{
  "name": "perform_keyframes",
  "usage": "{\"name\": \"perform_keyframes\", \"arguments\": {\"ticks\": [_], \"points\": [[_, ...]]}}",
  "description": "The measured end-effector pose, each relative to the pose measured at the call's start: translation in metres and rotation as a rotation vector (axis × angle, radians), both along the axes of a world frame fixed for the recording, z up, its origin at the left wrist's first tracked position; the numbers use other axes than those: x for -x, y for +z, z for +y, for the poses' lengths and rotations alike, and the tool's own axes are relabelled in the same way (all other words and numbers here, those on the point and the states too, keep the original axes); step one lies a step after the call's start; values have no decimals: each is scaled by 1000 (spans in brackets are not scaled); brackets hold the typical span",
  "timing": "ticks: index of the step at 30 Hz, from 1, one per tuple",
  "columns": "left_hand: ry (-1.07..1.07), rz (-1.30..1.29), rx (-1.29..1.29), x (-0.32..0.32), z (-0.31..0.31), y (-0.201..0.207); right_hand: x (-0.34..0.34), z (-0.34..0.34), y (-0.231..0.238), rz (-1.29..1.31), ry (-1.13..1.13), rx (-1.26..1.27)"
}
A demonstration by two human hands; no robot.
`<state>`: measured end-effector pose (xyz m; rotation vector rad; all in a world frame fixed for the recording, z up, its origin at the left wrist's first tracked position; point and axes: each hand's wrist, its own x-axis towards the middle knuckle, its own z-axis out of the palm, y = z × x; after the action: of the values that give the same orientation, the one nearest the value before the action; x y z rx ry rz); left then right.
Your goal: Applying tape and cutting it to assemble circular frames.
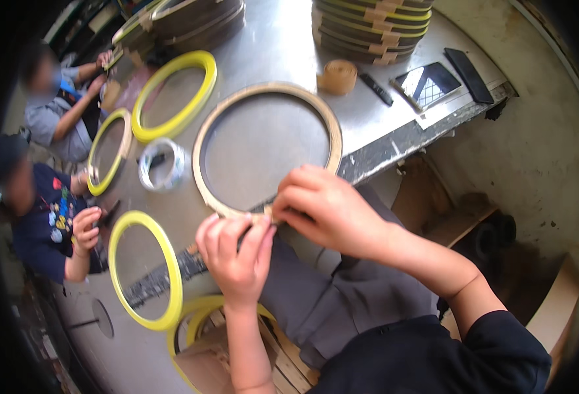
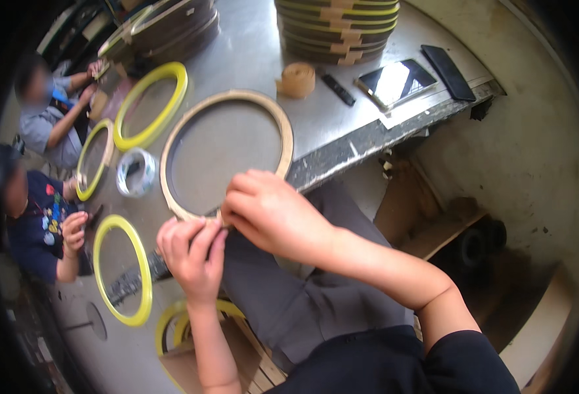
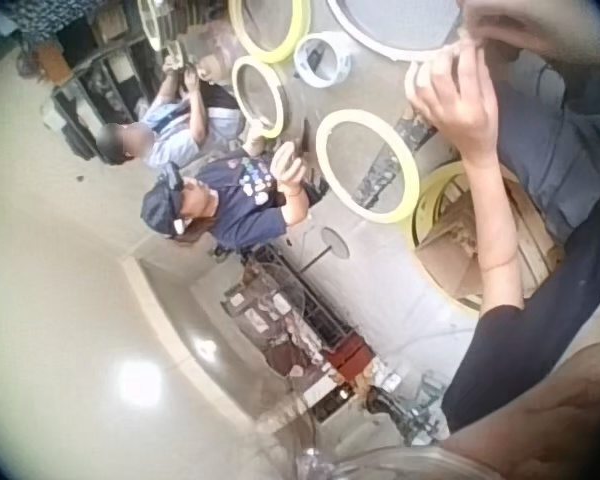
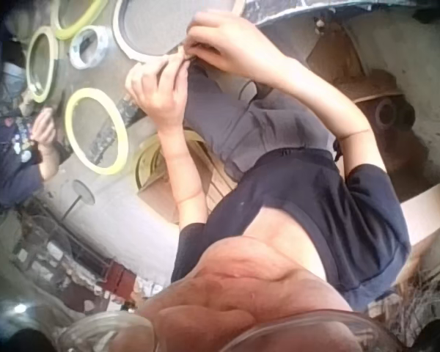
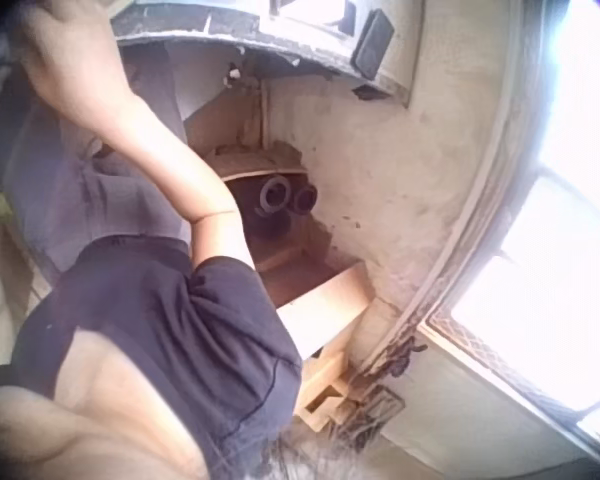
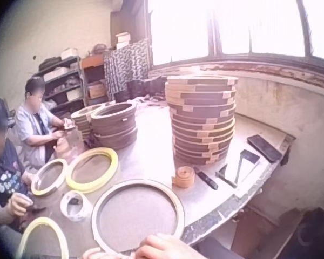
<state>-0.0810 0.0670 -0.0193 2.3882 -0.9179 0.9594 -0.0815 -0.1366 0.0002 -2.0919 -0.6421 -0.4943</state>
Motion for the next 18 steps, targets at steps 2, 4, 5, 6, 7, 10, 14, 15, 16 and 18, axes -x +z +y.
{"name": "perform_keyframes", "arguments": {"ticks": [2, 4, 5, 6, 7, 10, 14, 15, 16, 18], "points": [[34, 20, 11, 2, -2, -3, -2, 3, -1, 13, -6, -18], [35, 6, 11, 5, 0, -3, -1, 4, 1, 32, 14, -21], [62, 15, 8, 6, 2, -2, -3, 2, 7, 62, 73, 24], [59, -9, 10, 7, 3, -1, -5, -5, 14, 38, 71, 26], [42, 26, 20, 9, 2, -1, -4, -16, 21, -5, -66, 18], [26, 42, 22, 9, 3, 2, -27, -65, 35, -67, -631, 42], [-15, 7, 64, 5, -2, -8, -63, -135, 12, -2, -1046, 573], [-33, 16, 97, 5, -1, -7, -66, -135, 11, -15, -1029, 572], [-16, 10, 101, 5, 0, -6, -68, -133, 11, 38, -1022, 625], [-31, 25, 135, 6, 1, -3, -73, -134, 12, 85, -1009, 682]]}}
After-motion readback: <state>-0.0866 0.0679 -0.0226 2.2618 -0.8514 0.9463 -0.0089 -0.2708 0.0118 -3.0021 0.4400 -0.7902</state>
